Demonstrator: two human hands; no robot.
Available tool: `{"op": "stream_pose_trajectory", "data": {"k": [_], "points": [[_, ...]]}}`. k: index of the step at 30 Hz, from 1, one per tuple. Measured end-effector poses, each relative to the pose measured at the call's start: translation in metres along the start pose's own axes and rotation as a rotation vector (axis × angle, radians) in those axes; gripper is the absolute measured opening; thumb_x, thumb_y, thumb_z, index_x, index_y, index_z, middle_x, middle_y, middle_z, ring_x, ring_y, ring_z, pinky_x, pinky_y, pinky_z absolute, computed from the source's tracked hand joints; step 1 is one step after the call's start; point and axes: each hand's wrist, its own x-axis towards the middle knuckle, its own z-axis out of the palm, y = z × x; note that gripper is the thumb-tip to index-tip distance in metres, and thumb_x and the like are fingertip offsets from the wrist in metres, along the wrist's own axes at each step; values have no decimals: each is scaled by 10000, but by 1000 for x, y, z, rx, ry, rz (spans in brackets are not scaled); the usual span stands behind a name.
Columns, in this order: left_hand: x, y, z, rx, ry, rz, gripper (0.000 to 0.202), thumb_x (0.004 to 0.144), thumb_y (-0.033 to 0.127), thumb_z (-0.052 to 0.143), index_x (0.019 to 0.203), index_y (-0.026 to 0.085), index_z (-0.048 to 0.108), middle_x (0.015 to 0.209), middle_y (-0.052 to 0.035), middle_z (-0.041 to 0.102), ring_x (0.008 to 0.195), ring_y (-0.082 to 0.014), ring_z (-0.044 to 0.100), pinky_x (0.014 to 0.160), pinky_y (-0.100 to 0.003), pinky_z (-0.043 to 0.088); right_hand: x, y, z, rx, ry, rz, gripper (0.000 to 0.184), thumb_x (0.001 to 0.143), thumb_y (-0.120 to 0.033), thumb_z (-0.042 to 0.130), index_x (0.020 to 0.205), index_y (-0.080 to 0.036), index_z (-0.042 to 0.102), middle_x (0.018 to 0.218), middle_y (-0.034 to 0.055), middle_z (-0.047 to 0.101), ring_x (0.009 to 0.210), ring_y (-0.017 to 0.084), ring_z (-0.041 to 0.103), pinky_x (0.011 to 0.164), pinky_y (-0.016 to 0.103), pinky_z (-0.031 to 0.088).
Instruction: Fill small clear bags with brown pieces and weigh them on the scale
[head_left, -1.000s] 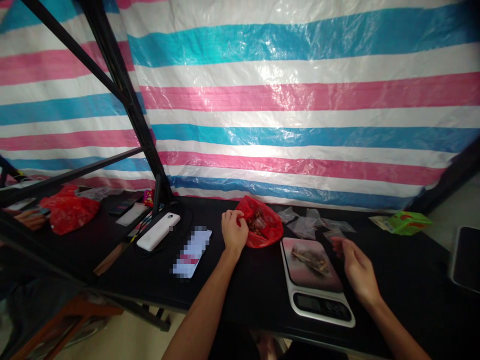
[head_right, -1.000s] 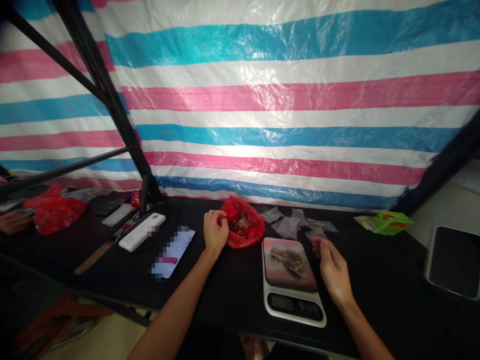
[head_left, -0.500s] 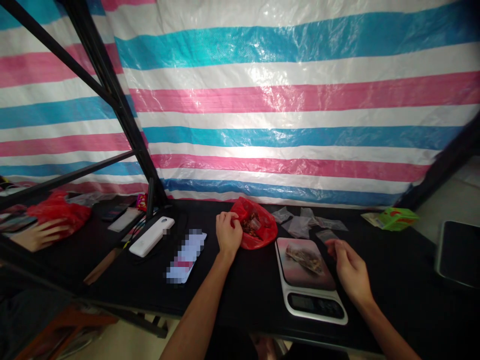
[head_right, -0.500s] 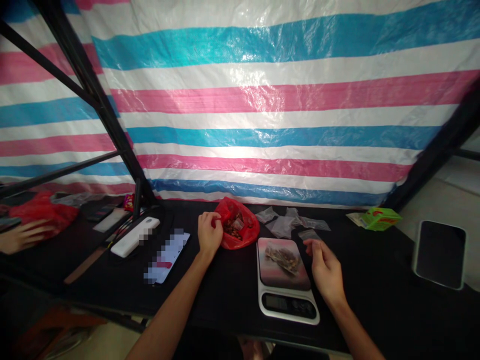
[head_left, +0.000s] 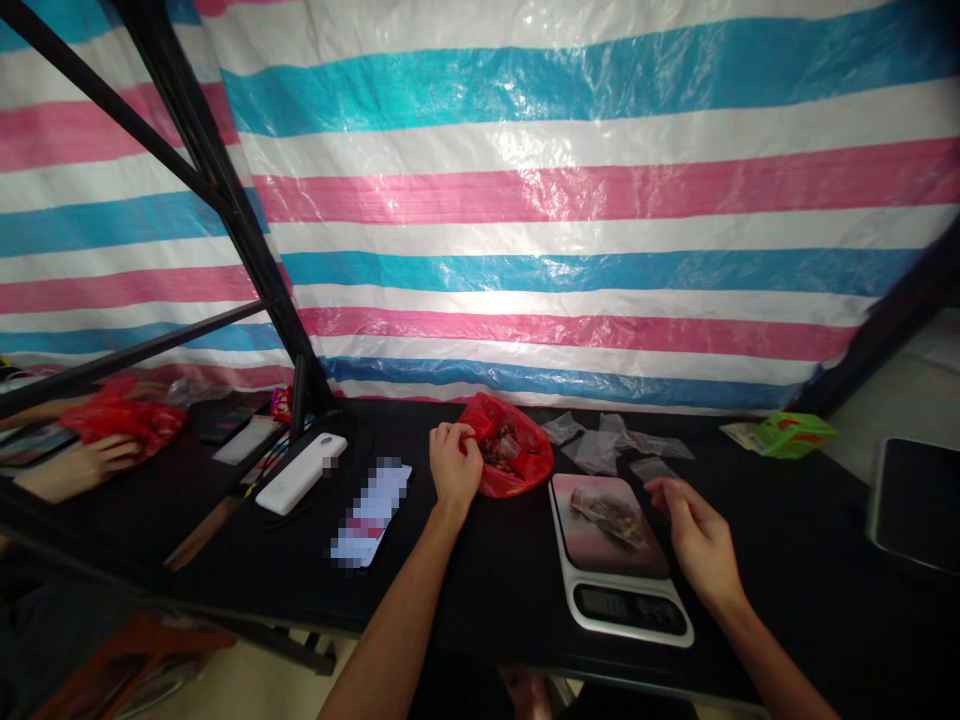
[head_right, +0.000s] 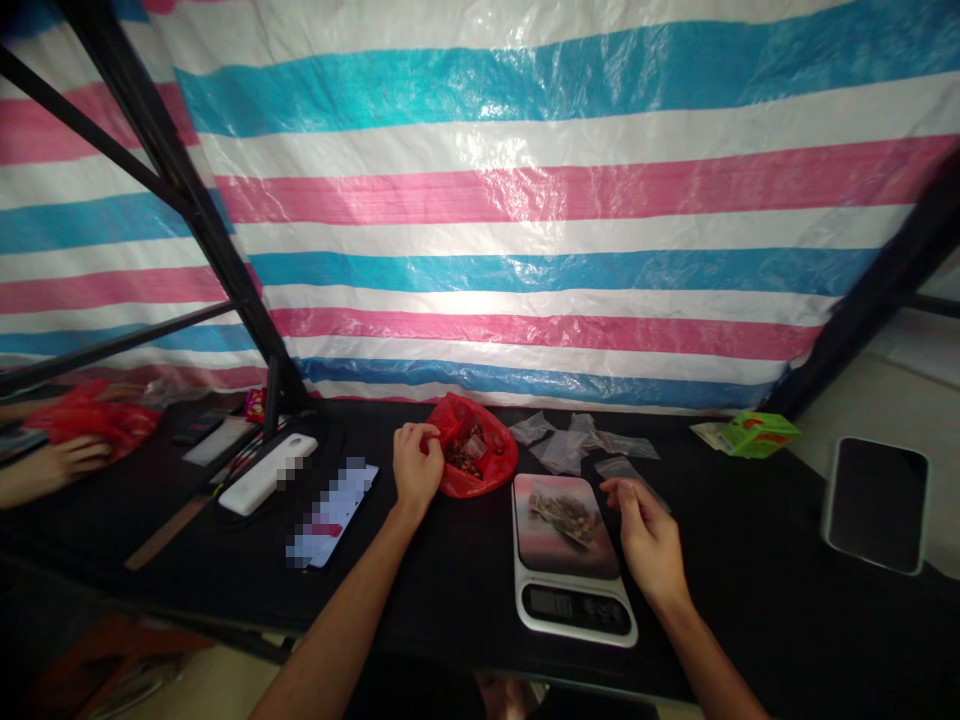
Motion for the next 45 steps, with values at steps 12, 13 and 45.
{"op": "stream_pose_trajectory", "data": {"k": [12,13,45], "points": [[2,5,-1,-29,11,15,263,830,2,534,828,247,630,892,-46,638,914,-248,586,876,-408,507,-6,-49,22,-459,-424,-342,415,903,-503,699,1294,-364,682,1299,62,713,1177,345,680,1025,527,542],[2,6,-2,-32,15,9,264,831,2,533,828,248,628,891,-45,637,914,-248,587,875,-407,507,-7,-48,24,-450,-417,-336,372,926,-508,667,1271,-370,693,1276,60,719,1163,338,689,1002,509,559],[2,7,-2,-6,39,-33,252,834,3,554,810,237,644,887,-43,648,928,-242,586,880,-390,495,28,-81,55,-96,-464,-235,472,954,-493,644,1385,-301,623,1293,65,753,1095,303,745,952,419,595]]}}
